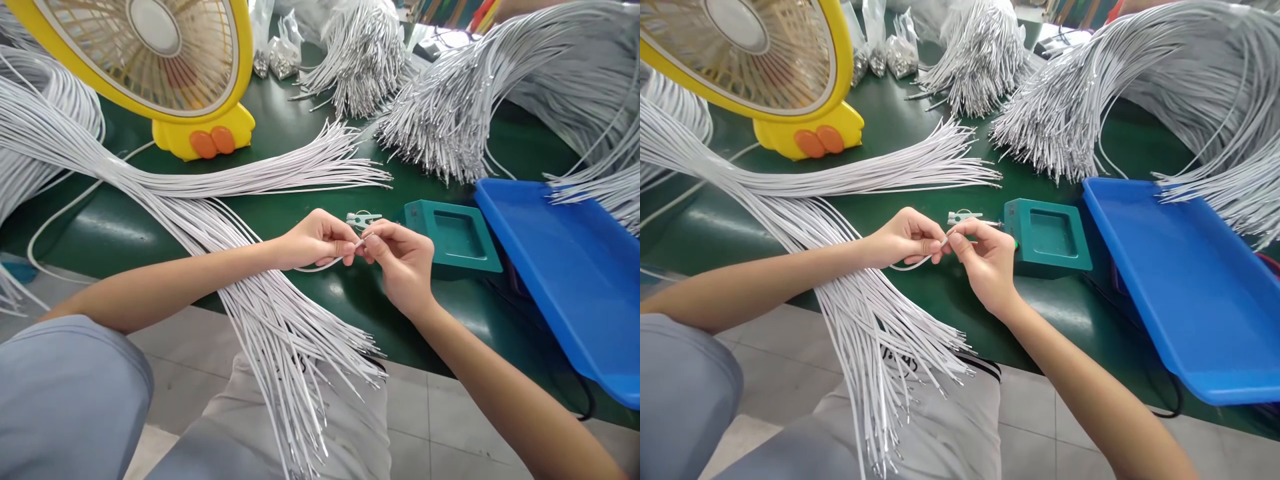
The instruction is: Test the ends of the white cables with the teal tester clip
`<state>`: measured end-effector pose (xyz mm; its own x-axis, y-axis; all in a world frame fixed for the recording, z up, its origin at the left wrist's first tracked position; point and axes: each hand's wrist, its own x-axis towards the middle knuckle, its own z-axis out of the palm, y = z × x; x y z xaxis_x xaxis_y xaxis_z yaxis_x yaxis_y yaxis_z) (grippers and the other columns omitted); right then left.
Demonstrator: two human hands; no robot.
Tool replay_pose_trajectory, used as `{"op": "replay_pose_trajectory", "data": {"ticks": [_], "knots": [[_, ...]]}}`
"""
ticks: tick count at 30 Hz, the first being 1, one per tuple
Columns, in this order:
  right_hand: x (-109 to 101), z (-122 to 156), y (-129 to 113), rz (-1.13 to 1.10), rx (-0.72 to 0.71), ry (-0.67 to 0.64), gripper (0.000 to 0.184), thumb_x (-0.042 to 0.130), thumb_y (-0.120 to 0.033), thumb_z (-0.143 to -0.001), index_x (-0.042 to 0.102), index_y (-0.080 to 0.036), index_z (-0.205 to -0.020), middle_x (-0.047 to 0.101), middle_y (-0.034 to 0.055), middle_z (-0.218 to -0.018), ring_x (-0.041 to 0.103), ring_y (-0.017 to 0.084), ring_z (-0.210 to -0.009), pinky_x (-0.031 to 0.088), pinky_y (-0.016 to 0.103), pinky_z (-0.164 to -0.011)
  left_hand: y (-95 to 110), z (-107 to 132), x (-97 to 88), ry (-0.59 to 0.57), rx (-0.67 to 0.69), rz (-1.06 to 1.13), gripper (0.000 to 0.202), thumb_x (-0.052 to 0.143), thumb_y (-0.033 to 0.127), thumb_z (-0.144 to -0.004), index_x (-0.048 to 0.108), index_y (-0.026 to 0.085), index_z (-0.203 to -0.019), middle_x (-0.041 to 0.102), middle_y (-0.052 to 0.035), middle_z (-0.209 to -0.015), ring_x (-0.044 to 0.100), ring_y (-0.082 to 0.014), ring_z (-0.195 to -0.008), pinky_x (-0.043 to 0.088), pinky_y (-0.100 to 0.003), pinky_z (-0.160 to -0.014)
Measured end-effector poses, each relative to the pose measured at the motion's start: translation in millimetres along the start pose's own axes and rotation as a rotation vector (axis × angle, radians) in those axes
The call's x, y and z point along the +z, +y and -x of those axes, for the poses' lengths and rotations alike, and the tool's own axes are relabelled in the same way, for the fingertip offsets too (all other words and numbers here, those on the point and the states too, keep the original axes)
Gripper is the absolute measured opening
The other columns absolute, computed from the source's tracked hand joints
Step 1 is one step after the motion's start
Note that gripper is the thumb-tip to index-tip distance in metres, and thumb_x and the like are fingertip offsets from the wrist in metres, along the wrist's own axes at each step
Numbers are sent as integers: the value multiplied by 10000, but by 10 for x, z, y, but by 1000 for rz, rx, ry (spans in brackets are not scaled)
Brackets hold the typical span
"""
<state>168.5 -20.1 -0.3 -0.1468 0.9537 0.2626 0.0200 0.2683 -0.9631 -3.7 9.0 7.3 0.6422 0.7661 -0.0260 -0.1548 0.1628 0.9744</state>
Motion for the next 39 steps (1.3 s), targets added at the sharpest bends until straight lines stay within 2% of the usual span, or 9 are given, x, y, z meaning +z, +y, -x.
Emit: {"op": "replay_pose_trajectory", "data": {"ticks": [5,11,14,17,20,23,28,34,39], "knots": [[13,-14,-9,-193,122,-58,190,681,-366,-788,630,-194,-727,585,5,-675,554,113,-559,439,251,-477,6,-15,-22,-74,-4,68,309,787,347,-698,689,55,-723,620,-31,-564,405,-10,-360,272,-143,-337],[16,-28,-40,-317,247,-137,108,605,-247,-765,571,-189,-680,551,-2,-645,595,142,-583,467,282,-537,-6,-21,-17,-74,-5,64,355,791,393,-686,701,53,-738,641,-51,-596,411,-16,-384,272,-146,-341],[14,-11,-10,-264,178,-127,101,538,-170,-753,555,-186,-654,547,-6,-628,575,132,-575,461,280,-558,-3,-16,-11,-70,-13,44,371,782,411,-693,689,52,-712,639,-54,-599,398,-13,-383,262,-148,-338],[17,11,19,-185,94,-55,113,521,-153,-756,554,-186,-653,548,-4,-672,556,123,-594,465,275,-564,-6,-13,-22,-75,-8,45,367,775,408,-705,686,53,-711,632,-53,-589,397,-14,-386,257,-150,-341],[21,23,24,-122,48,10,89,531,-192,-789,606,-195,-743,560,3,-771,566,126,-645,487,279,-580,-12,-14,-38,-61,-6,56,355,778,401,-705,700,58,-746,628,-45,-577,391,-13,-380,261,-153,-343],[26,24,4,-86,-4,17,106,556,-213,-823,653,-211,-865,576,7,-857,580,116,-669,504,283,-609,-7,-14,-41,-45,-11,65,353,784,404,-697,706,65,-755,628,-39,-574,387,-10,-373,263,-153,-341],[40,30,-34,-14,-69,10,37,648,-193,-798,653,-200,-762,589,11,-806,588,124,-705,497,258,-571,4,-11,-22,-29,5,26,366,793,419,-676,696,70,-726,633,-34,-559,394,-9,-349,281,-151,-334],[26,26,-20,80,-79,56,64,643,-184,-813,654,-192,-751,601,11,-772,582,123,-727,479,233,-550,-13,5,8,112,112,-119,313,796,355,-671,682,64,-699,627,-28,-561,461,-38,-357,368,-164,-350],[13,16,-16,95,-111,10,89,577,-215,-858,652,-198,-815,598,25,-835,585,129,-738,493,248,-558,-7,26,39,228,131,-226,214,769,260,-687,671,70,-668,616,-17,-553,512,-56,-369,399,-159,-361]]}}
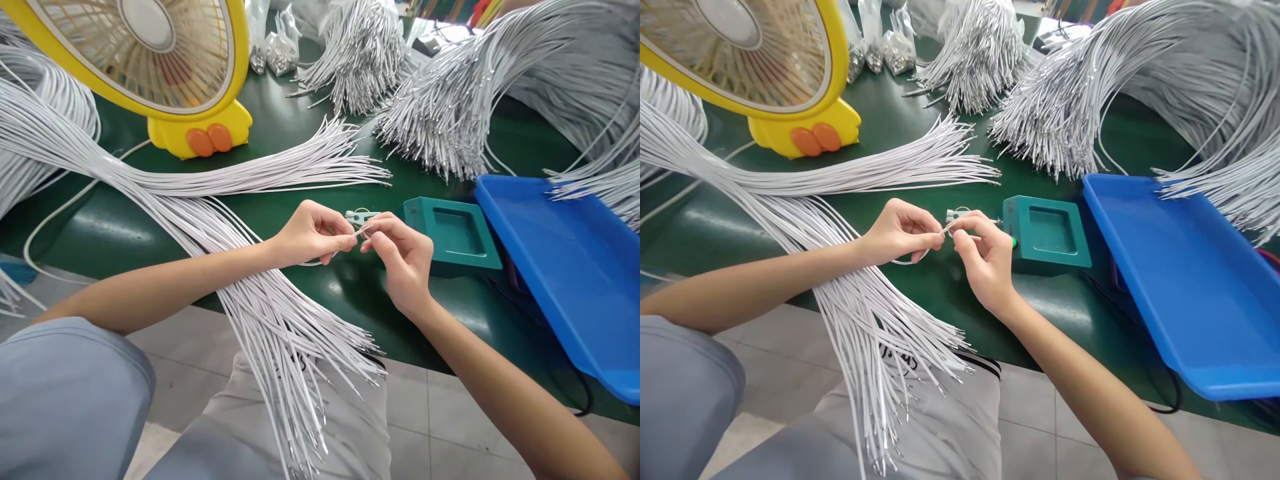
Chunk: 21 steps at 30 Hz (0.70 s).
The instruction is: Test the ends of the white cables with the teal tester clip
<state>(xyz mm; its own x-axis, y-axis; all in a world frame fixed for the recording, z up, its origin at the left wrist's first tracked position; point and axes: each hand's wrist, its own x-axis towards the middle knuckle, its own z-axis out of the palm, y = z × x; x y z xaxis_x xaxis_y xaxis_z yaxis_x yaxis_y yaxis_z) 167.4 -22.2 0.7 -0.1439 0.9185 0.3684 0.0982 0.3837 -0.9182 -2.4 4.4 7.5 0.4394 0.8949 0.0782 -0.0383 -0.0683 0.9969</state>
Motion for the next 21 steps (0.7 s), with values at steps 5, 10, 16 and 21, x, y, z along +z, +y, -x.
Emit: {"op": "replay_pose_trajectory", "data": {"ticks": [5,10,16,21], "knots": [[-35,-32,37,329,-281,14,69,595,-160,-838,615,-201,-787,616,39,-791,578,145,-704,470,270,-556,-24,-14,-20,-21,-21,-8,284,804,322,-653,663,75,-650,591,-9,-501,544,-77,-380,410,-164,-380],[-102,-47,55,677,-606,-51,122,566,-104,-811,562,-208,-748,596,50,-739,525,169,-694,432,309,-608,-66,5,-17,-276,-33,13,288,711,363,-763,673,82,-711,597,-11,-503,534,-75,-389,437,-191,-431],[-18,-8,-105,77,169,-169,200,496,-237,-842,476,-190,-649,449,8,-641,383,123,-577,301,270,-513,-127,72,-21,61,556,-688,185,533,175,-867,675,141,-752,675,-39,-660,595,-98,-552,467,-198,-532],[36,-46,-179,-581,803,-305,168,513,-260,-758,418,-192,-638,341,-10,-642,322,110,-581,218,227,-444,-107,-12,-152,69,810,-935,182,531,182,-879,665,187,-755,675,-39,-685,623,-146,-717,519,-274,-723]]}}
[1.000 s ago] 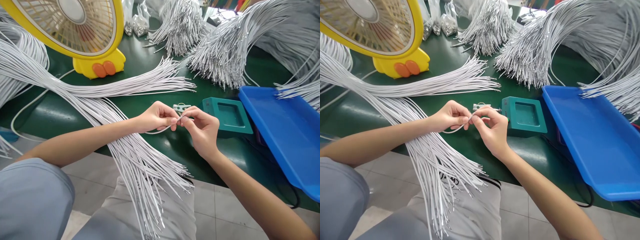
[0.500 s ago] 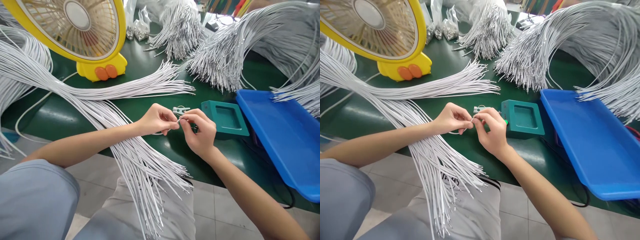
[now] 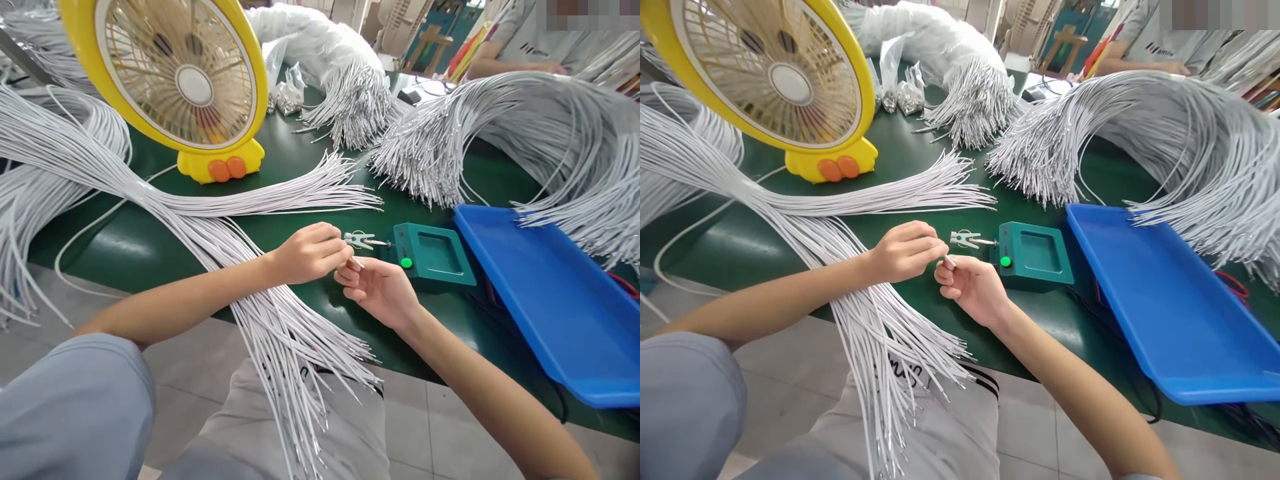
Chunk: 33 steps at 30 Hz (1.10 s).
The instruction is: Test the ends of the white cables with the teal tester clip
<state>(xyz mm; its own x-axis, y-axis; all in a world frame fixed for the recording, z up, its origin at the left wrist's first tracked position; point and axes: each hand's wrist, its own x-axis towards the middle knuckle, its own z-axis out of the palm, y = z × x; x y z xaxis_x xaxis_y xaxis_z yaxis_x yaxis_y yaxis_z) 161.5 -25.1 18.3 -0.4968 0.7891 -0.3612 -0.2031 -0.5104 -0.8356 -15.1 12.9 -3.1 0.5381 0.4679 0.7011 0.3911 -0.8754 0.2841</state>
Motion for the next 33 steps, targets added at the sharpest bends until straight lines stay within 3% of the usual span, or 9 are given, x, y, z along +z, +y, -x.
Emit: {"op": "replay_pose_trajectory", "data": {"ticks": [2,4,8,13,19,24,27,30,33], "knots": [[-14,-3,7,53,-87,77,188,513,-259,-768,418,-190,-621,350,-14,-634,294,96,-547,198,222,-423,-8,-52,-25,24,-231,142,152,575,188,-843,680,177,-735,677,-44,-690,623,-148,-713,516,-270,-719],[-46,-2,27,262,-324,245,173,516,-266,-809,485,-182,-661,383,-16,-638,301,89,-524,214,219,-416,3,-110,-50,13,-510,421,125,623,210,-804,689,142,-722,675,-46,-671,599,-126,-623,501,-242,-625],[-139,-7,39,924,-866,574,138,558,-257,-843,613,-223,-965,541,28,-823,465,123,-616,356,238,-454,7,-188,-104,-204,-847,1062,186,712,265,-742,680,82,-720,634,-23,-594,475,-46,-430,384,-172,-424],[-254,-36,-39,1488,-1088,519,240,565,-217,-848,631,-243,-1078,641,83,-940,577,193,-781,480,329,-648,-15,-188,-148,-365,-995,1337,164,724,216,-743,676,60,-735,648,-41,-611,529,-38,-426,422,-135,-426],[-298,-59,-82,1685,-1202,407,139,563,-194,-866,665,-267,-927,683,45,-876,552,173,-756,451,299,-641,-57,-172,-135,-414,-1011,1352,198,764,232,-715,680,55,-740,660,-57,-615,557,-49,-438,439,-127,-428],[-213,-82,-4,1545,-1067,473,146,550,-203,-864,630,-239,-747,672,50,-817,546,183,-755,436,320,-654,-68,-123,-52,-469,-889,1256,204,730,272,-742,675,76,-741,675,-71,-661,583,-81,-475,477,-178,-464],[-110,-81,26,1209,-853,496,161,546,-220,-850,573,-201,-693,616,37,-737,527,160,-681,410,299,-590,-44,-63,6,-326,-693,923,140,678,252,-768,678,115,-735,673,-56,-662,612,-117,-541,503,-217,-527],[-31,-54,2,899,-587,368,172,519,-240,-850,548,-180,-692,537,-8,-639,454,113,-564,358,256,-514,-43,6,53,-137,-436,474,85,646,222,-776,694,168,-730,700,-65,-733,664,-180,-776,531,-265,-712],[-10,0,-75,1006,-586,432,168,506,-237,-853,554,-177,-703,546,-2,-651,453,117,-567,349,257,-513,-71,41,102,-56,-379,378,124,591,211,-816,701,172,-776,710,-70,-784,669,-164,-765,528,-260,-741]]}}
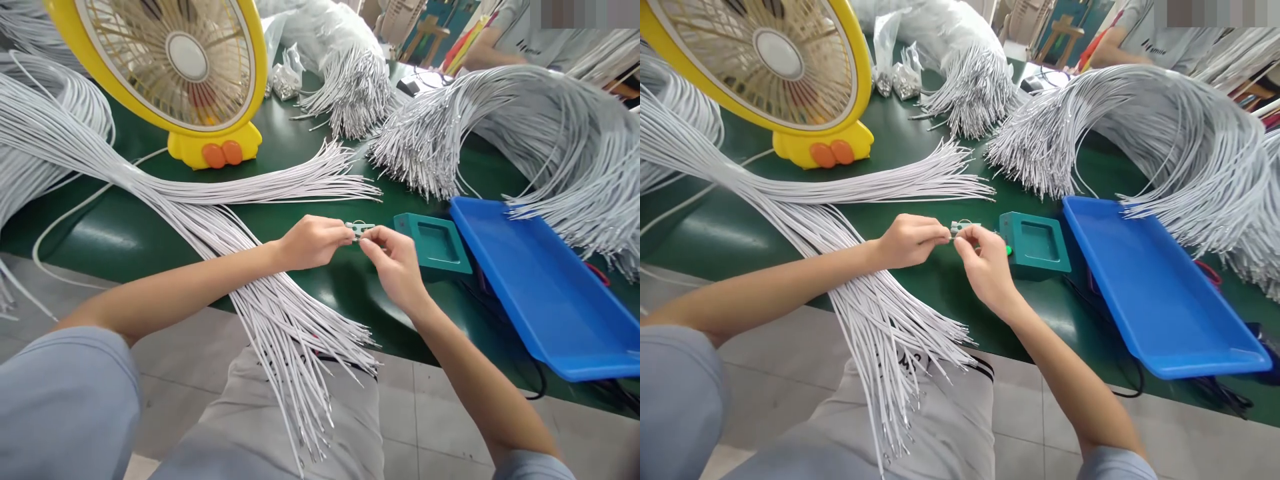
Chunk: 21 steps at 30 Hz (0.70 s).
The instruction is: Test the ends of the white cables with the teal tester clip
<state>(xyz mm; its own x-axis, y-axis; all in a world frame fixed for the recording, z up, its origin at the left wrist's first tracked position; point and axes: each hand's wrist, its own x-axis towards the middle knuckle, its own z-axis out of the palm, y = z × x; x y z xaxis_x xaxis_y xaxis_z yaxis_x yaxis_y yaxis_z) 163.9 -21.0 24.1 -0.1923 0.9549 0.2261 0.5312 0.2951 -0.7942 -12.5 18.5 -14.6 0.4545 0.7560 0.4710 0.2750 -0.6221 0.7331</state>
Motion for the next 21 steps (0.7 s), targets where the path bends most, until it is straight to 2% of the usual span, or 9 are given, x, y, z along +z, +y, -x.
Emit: {"op": "replay_pose_trajectory", "data": {"ticks": [3,5,7,10,13,16,18,21], "knots": [[-110,-42,-16,491,-128,166,144,492,-207,-868,608,-178,-788,628,65,-792,540,200,-755,378,304,-582,-38,-36,30,28,-213,180,143,587,207,-822,689,124,-878,684,-53,-728,655,-123,-588,526,-221,-613],[-171,-102,10,774,-206,117,154,526,-212,-861,646,-159,-942,659,115,-966,539,272,-954,411,351,-681,-49,-67,40,-13,-347,293,253,600,190,-810,657,108,-1043,656,-23,-673,648,-117,-530,515,-208,-563],[-212,-181,61,933,-258,-19,246,584,-231,-836,645,-128,-1051,645,144,-1105,502,310,-1068,417,397,-791,-49,-87,38,-73,-398,342,387,594,149,-800,594,117,-1186,628,11,-626,637,-110,-498,499,-196,-539],[-242,-295,145,1058,-257,-202,206,606,-256,-828,686,-123,-963,667,134,-1043,515,298,-1032,387,424,-858,-42,-92,23,-120,-398,335,370,568,107,-790,594,127,-1159,608,31,-602,628,-99,-485,478,-183,-526],[-254,-365,183,1124,-283,-298,194,585,-274,-839,700,-127,-890,679,120,-940,536,274,-971,378,407,-831,-42,-87,8,-132,-396,312,289,552,99,-783,590,133,-1067,604,41,-588,625,-97,-478,470,-181,-527],[-253,-389,174,1159,-337,-341,193,570,-254,-833,701,-113,-850,676,129,-909,545,265,-943,382,398,-830,-45,-91,0,-132,-398,302,271,547,85,-770,552,143,-1034,614,47,-578,620,-98,-462,473,-189,-539],[-245,-391,164,1174,-352,-339,186,561,-229,-824,704,-111,-819,678,129,-883,553,267,-935,366,427,-901,-41,-95,-3,-130,-407,290,256,554,85,-759,540,145,-1007,626,44,-575,618,-103,-454,476,-197,-546],[-234,-388,163,1185,-378,-326,175,549,-196,-814,707,-124,-793,688,117,-840,566,273,-943,279,499,-1026,-32,-100,-5,-139,-418,271,236,572,94,-745,534,151,-971,644,36,-570,625,-112,-458,484,-207,-561]]}}
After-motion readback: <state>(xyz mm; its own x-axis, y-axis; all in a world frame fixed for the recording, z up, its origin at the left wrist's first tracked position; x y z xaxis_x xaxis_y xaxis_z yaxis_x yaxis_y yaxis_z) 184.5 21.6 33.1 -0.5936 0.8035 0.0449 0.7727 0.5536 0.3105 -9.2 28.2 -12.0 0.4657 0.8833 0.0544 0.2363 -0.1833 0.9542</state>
